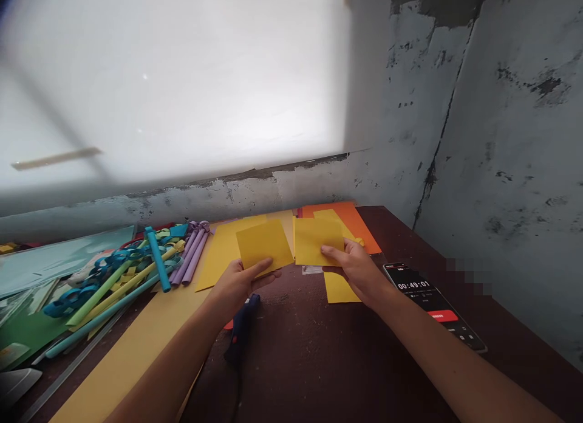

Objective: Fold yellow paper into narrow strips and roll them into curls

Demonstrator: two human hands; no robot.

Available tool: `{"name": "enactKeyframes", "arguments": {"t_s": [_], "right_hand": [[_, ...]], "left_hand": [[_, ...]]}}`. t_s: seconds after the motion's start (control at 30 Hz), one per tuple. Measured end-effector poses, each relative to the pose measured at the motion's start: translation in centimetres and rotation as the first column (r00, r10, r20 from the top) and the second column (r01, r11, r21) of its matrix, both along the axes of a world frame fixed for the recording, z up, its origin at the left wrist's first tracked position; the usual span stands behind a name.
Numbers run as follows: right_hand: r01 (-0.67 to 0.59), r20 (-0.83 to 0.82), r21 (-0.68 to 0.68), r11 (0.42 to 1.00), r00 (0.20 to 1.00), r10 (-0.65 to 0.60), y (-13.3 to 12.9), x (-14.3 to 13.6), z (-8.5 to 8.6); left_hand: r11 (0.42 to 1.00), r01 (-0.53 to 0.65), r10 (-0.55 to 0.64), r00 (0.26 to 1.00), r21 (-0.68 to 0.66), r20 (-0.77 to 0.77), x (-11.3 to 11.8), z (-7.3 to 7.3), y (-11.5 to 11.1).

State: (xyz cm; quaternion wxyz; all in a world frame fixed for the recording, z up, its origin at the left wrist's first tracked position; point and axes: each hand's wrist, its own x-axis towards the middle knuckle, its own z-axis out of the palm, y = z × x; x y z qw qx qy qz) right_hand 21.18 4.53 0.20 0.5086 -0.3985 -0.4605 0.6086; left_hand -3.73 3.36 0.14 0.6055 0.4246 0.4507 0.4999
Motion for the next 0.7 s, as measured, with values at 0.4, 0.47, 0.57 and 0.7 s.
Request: {"name": "enactKeyframes", "arguments": {"t_s": [0.4, 0.47, 0.57, 0.7], "right_hand": [[-0.111, 0.137, -0.03, 0.993, 0.984, 0.114, -1.2, -1.5, -0.5], [-0.108, 0.13, -0.017, 0.994, 0.986, 0.109, -1.3, -1.6, -0.6], [-0.058, 0.128, -0.017, 0.998, 0.99, 0.06, -1.3, -1.8, -0.8], [-0.067, 0.104, -0.018, 0.998, 0.992, 0.068, -1.2, -1.7, -0.7]], "left_hand": [[0.96, 0.273, -0.241, 0.917, 0.06, -0.318, 1.8, 0.3, -2.0], [0.953, 0.289, -0.242, 0.907, 0.09, -0.345, 1.9, 0.3, -2.1], [0.955, 0.269, -0.219, 0.923, 0.124, -0.316, 2.1, 0.1, -2.0], [0.963, 0.24, -0.2, 0.939, 0.118, -0.28, 2.2, 0.2, -2.0]]}}
